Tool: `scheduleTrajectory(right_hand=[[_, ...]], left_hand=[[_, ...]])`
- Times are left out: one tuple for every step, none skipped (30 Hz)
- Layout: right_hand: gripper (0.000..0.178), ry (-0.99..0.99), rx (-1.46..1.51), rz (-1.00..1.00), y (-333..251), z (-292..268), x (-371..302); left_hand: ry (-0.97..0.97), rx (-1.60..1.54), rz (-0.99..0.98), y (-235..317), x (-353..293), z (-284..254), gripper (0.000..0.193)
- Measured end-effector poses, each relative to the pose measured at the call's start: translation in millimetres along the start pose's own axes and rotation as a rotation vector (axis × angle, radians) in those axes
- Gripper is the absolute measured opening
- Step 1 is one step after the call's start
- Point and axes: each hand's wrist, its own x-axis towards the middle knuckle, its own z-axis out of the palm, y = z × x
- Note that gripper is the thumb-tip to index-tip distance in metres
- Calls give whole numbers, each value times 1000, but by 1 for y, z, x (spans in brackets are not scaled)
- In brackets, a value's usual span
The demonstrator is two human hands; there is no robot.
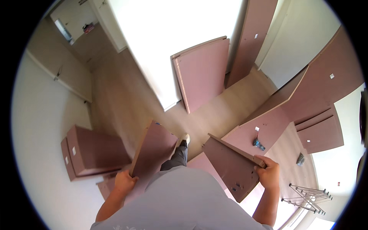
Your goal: The person uses a screwdriver to tighten screws into a wooden furniture panel, moves several large boards and smaller components, and then continues using the screwdriver to secure fasteners into a different board.
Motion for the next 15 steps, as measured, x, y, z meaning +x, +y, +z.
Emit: scheduleTrajectory(right_hand=[[43,52,12,-8,0,1,14],[43,69,2,5,0,3,32],[42,88,-9,18,-1,3,52],[42,106,-21,32,-4,1,71],[42,54,-28,164,-11,-5,90],[42,72,-13,140,-15,-10,104],[41,90,0,117,-18,-13,118],[41,103,13,107,-17,-14,129],[42,110,61,170,-14,-14,141],[42,127,56,186,-15,-13,149],[42,146,53,199,-16,-14,155],[42,165,48,202,-15,-18,161],[43,184,41,205,-10,-20,164],[44,200,34,210,-3,-18,169],[45,212,28,218,2,-16,173]], left_hand=[[-25,-5,26,21,28,-13,39],[-49,16,46,38,59,-21,39],[-73,36,67,56,91,-26,38],[-98,57,88,76,125,-32,37],[-91,73,142,99,162,-37,37],[-89,103,182,113,183,-41,36],[-87,133,224,128,203,-45,36],[-109,149,256,145,222,-52,36],[-122,166,294,170,245,-64,36],[-136,181,332,192,268,-74,36],[-147,203,346,211,288,-79,36],[-150,217,359,229,305,-81,36],[-153,229,370,248,319,-85,36],[-149,253,392,271,333,-92,36],[-147,279,411,296,344,-99,36]])
